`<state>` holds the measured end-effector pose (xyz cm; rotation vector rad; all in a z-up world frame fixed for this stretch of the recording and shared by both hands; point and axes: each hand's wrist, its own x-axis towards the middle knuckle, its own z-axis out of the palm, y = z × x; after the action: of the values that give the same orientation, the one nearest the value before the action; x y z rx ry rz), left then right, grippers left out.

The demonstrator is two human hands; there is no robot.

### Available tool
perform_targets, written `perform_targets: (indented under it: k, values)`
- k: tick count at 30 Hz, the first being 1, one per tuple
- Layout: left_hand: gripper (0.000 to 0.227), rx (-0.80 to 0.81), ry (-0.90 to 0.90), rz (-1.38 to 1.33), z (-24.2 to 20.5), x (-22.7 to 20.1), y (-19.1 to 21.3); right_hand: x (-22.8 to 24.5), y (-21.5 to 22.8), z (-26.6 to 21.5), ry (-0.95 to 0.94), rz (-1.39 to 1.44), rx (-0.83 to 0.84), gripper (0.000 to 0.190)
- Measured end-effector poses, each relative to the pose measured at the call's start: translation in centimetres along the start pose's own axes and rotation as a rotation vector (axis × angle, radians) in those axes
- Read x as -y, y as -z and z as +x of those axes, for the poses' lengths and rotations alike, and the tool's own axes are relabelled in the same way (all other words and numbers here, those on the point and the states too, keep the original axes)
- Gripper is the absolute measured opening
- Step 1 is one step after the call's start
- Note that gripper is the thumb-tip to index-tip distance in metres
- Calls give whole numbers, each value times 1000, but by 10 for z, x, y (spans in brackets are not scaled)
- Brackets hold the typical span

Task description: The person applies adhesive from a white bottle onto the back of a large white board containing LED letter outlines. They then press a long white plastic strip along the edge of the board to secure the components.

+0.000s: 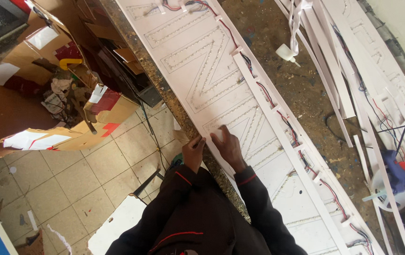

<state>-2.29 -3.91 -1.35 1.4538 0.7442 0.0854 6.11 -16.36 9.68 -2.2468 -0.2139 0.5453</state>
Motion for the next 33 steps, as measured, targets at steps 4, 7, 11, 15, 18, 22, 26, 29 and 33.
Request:
perform_targets:
  k: [4, 7, 11, 15, 18, 22, 26, 29, 33]
  values:
    - [48, 4, -5, 15, -7, -14, 3, -26, 0, -22, -63, 14, -11, 45]
    - [46, 48, -33, 58, 0, -11, 6, -43, -1, -25, -149, 208, -92, 50]
    - [50, 50, -28, 128, -5, -19, 8, -34, 17, -13, -220, 97, -205, 59]
    - [53, 68, -51, 114, 12, 14, 14, -16, 37, -16, -257, -325, -413, 55]
    - [39, 86, 12, 107, 15, 0, 24, -15, 7, -30, -218, -173, -27, 54]
    - [47, 52, 47, 181, 55, 21, 36, -66, -65, -19, 169, -544, -111, 44]
    - [56, 51, -56, 353, 38, -60, 41, -81, -83, -9, 267, -633, -108, 23]
    - [61, 72, -51, 390, 58, -64, 42, -85, -82, -10, 264, -601, -106, 21]
    - [64, 80, -25, 468, 68, -54, 41, -94, -83, -11, 317, -524, -145, 23]
